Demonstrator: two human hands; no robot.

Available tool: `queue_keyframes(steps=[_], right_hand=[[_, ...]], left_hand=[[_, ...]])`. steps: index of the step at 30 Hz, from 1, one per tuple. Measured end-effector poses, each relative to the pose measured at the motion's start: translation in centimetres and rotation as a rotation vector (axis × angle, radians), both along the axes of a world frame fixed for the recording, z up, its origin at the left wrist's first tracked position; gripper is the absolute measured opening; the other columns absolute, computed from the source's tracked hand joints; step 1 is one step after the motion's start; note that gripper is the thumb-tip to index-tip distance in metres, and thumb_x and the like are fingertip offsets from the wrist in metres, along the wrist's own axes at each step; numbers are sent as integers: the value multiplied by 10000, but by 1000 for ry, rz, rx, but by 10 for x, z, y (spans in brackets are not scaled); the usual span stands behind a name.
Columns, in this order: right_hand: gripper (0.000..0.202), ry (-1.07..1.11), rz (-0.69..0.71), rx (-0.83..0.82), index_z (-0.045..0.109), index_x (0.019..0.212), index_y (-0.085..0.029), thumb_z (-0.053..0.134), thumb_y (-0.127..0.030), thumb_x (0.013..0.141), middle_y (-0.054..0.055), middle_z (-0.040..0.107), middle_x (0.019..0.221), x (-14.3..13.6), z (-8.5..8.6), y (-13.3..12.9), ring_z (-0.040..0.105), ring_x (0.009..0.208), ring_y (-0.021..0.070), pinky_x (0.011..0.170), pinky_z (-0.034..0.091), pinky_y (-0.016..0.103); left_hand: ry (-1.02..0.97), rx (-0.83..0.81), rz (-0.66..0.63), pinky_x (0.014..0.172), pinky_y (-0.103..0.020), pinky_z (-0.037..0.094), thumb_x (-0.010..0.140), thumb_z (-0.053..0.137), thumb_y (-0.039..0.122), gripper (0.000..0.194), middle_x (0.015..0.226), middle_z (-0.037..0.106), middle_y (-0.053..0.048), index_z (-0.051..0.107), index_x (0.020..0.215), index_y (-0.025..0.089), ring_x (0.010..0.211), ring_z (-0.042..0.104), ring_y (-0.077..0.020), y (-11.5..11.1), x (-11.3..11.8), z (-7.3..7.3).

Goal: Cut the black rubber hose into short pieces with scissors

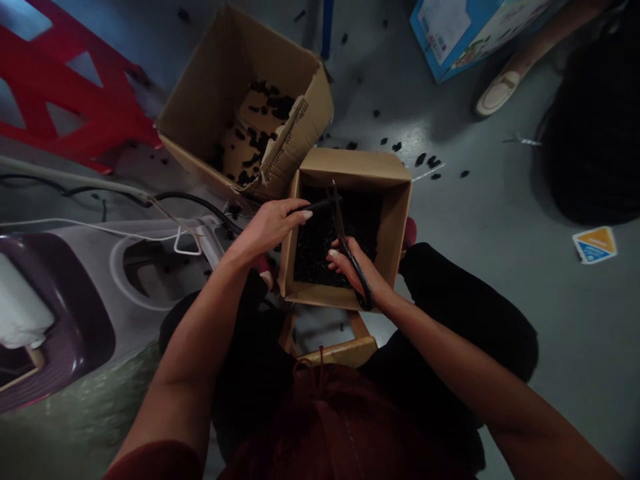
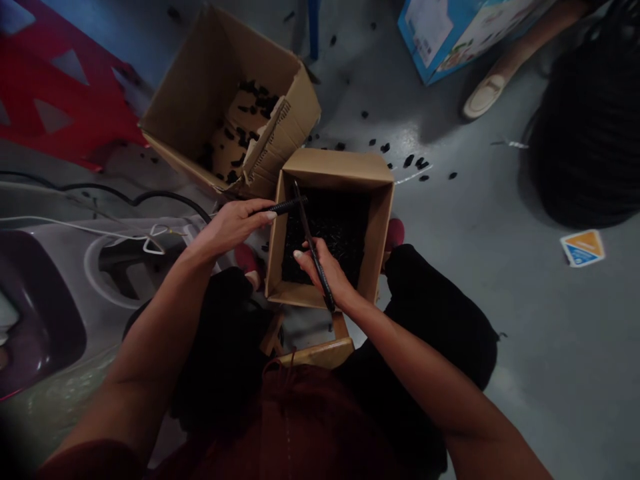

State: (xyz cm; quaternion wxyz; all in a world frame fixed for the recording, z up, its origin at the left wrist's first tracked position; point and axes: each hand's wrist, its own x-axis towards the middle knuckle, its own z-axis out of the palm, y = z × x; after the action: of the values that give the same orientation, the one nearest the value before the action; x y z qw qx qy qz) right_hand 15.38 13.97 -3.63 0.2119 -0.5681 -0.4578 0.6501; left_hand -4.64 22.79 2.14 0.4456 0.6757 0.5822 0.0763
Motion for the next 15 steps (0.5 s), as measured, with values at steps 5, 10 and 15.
queue_keyframes(steps=[5,10,15], right_hand=[[394,-53,57,9,432,1080,-223,511,-521,833,3,573,855,1,7,4,579,729,152,716,460,321],[410,-67,79,21,425,1088,-229,505,-538,830,2,572,864,2,5,5,569,704,147,682,455,312],[375,-129,117,18,440,1059,-238,474,-543,842,-19,538,786,3,9,8,535,644,138,618,434,287]], left_hand=[[-22,-16,-25,833,-241,436,870,432,375,395,1026,687,-20,660,1113,162,906,591,-161,0,-3,1],[-8,-2,-33,825,-238,435,872,431,371,390,1014,690,-21,664,1100,156,903,594,-161,0,-3,1],[0,2,-66,827,-241,434,879,417,381,399,1037,686,-24,658,1107,160,911,592,-166,0,-5,0]])
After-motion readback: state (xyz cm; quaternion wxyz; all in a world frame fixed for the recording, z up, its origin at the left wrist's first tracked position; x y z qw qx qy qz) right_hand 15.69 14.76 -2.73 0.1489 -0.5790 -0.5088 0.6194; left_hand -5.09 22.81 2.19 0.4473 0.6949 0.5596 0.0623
